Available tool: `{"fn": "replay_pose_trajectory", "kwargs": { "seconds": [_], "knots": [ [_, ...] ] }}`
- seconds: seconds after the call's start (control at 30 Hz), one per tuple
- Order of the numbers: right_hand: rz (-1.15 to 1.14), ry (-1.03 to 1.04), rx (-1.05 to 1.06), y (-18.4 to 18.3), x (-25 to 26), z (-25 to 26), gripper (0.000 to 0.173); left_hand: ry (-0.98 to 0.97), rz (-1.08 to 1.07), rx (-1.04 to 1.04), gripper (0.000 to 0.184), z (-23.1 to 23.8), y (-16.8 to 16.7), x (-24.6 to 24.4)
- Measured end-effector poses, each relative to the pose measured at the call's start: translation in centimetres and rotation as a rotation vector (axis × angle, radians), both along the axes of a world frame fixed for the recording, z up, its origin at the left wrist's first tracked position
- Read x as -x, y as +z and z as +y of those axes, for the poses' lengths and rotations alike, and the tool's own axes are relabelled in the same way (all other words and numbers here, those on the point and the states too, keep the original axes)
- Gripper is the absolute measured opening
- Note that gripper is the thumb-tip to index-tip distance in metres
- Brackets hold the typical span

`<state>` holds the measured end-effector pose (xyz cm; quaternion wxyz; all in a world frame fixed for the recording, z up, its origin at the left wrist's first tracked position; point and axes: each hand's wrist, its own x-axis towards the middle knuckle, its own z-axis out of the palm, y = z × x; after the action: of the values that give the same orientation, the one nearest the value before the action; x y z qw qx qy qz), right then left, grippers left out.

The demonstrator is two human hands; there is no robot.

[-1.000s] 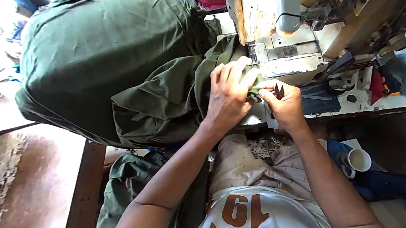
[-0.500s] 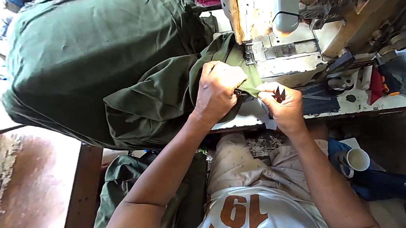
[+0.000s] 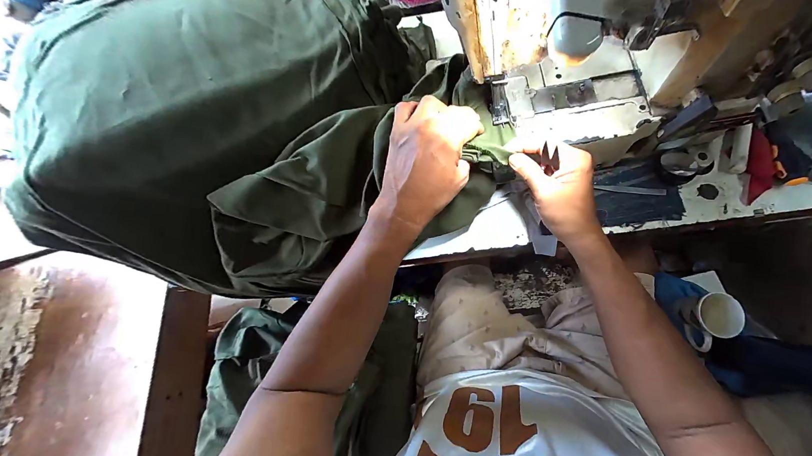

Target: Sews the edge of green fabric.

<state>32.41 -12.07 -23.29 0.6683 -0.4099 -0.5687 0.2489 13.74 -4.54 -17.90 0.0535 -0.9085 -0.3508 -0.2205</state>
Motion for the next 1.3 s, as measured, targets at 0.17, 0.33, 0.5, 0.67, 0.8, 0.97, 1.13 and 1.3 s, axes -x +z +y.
{"fn": "replay_pose_trajectory", "kwargs": {
  "seconds": [0.17, 0.33, 0.5, 0.67, 0.8, 0.97, 1.13, 1.3],
  "knots": [
    [0.000, 0.010, -0.058, -0.6, 0.0, 1.3, 0.015, -0.186, -0.039, 0.069, 0.020, -1.2, 0.3, 0.1],
    [-0.063, 0.046, -0.062, -0.7, -0.6, 1.7, 0.016, -0.140, 0.132, 0.079, 0.059, -0.4, 2.9, 4.7],
    [-0.121, 0.052, -0.014, 0.0, -0.8, 1.9, 0.014, 0.032, 0.051, 0.141, 0.046, 0.8, 6.8, 11.3],
    [-0.460, 0.129, 0.087, 2.5, -1.5, -1.2, 0.013, -0.386, -0.291, 0.202, 0.029, -5.8, 6.6, 9.4],
    [-0.596, 0.204, 0.113, 2.2, -1.6, -6.9, 0.015, -0.566, -0.394, 0.298, 0.024, -8.9, 2.1, 6.6],
    [-0.516, 0.148, 0.137, -0.7, -1.5, -10.9, 0.013, -0.553, -0.445, 0.157, 0.027, -9.4, -3.4, 3.2],
    [-0.372, 0.085, 0.087, -1.0, -1.0, -11.7, 0.013, -0.226, -0.313, -0.209, 0.057, -7.9, -7.5, 0.5],
    [-0.299, 0.014, 0.120, -1.2, -0.9, -12.5, 0.014, -0.155, -0.204, -0.233, 0.015, -5.6, -6.3, 1.2]
  ]
}}
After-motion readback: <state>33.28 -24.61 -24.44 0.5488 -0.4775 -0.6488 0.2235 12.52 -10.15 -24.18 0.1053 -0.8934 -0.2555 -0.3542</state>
